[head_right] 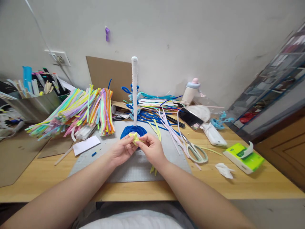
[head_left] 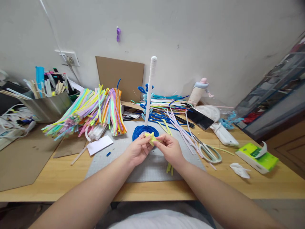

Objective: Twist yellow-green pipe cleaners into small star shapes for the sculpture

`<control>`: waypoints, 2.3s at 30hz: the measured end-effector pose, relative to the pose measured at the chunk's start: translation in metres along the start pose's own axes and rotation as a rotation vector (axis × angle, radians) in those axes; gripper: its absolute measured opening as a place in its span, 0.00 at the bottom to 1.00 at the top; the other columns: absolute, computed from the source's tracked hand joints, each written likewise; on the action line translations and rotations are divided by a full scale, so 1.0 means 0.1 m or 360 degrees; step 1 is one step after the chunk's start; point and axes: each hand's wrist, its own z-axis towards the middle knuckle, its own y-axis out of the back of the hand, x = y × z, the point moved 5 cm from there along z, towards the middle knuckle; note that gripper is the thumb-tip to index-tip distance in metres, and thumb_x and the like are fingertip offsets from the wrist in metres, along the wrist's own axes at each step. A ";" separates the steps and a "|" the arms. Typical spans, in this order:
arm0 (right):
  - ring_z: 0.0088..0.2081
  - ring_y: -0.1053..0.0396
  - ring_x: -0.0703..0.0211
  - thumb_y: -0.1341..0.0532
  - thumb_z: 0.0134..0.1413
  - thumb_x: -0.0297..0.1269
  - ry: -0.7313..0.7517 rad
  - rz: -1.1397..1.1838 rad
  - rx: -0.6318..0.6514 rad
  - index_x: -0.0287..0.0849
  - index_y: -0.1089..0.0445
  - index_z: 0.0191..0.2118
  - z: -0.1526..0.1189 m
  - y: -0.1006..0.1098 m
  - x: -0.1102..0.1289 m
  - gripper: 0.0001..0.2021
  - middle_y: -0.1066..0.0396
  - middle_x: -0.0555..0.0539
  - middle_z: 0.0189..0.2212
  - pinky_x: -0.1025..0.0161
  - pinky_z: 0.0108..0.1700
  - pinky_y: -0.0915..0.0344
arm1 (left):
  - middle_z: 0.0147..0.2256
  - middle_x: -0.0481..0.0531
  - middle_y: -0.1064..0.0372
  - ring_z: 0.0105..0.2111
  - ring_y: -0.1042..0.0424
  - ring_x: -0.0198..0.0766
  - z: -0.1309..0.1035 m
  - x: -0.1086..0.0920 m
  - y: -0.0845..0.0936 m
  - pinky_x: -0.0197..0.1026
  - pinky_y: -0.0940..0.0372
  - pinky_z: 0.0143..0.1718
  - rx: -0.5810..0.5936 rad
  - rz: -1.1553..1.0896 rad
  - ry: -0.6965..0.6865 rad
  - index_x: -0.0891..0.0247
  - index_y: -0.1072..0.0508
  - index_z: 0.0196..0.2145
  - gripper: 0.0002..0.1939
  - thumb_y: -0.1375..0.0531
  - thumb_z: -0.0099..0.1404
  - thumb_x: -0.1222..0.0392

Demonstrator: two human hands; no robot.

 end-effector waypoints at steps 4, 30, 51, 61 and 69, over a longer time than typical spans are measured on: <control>0.26 0.34 0.63 0.36 0.46 0.39 0.0024 -0.0114 0.0060 0.41 0.32 0.29 0.01 0.06 0.02 0.07 0.30 0.51 0.23 0.65 0.29 0.37 | 0.26 0.46 0.32 0.29 0.31 0.29 -0.04 -0.04 -0.05 0.33 0.36 0.36 0.0049 0.0094 0.0055 0.66 0.31 0.26 0.05 0.37 0.51 0.69; 0.17 0.48 0.71 0.34 0.42 0.40 -0.0219 0.0190 0.0042 0.41 0.35 0.24 0.04 0.08 0.06 0.10 0.41 0.57 0.15 0.70 0.20 0.50 | 0.26 0.49 0.29 0.27 0.32 0.31 -0.07 -0.18 -0.12 0.35 0.39 0.34 0.0008 0.0852 -0.0426 0.67 0.29 0.27 0.13 0.32 0.46 0.59; 0.23 0.42 0.64 0.43 0.53 0.35 0.0351 -0.0939 0.0539 0.43 0.33 0.33 -0.05 0.10 0.25 0.04 0.35 0.51 0.22 0.65 0.27 0.47 | 0.20 0.47 0.34 0.20 0.36 0.30 -0.11 -0.28 -0.09 0.33 0.41 0.22 -0.0036 0.1490 -0.0318 0.67 0.27 0.24 0.12 0.33 0.46 0.56; 0.17 0.58 0.72 0.36 0.44 0.44 -0.0591 0.0445 0.0992 0.41 0.38 0.30 -0.10 -0.07 0.08 0.14 0.48 0.58 0.18 0.70 0.19 0.61 | 0.24 0.50 0.30 0.23 0.31 0.33 -0.19 -0.19 -0.12 0.37 0.35 0.29 0.0595 0.1109 0.0341 0.66 0.27 0.26 0.10 0.32 0.45 0.61; 0.14 0.58 0.73 0.37 0.45 0.43 -0.0280 0.0319 0.0339 0.43 0.37 0.30 -0.01 -0.01 0.09 0.11 0.49 0.60 0.14 0.70 0.17 0.61 | 0.23 0.49 0.33 0.23 0.33 0.30 -0.09 -0.10 -0.10 0.34 0.38 0.27 0.0309 0.0555 0.0184 0.67 0.30 0.25 0.11 0.32 0.47 0.59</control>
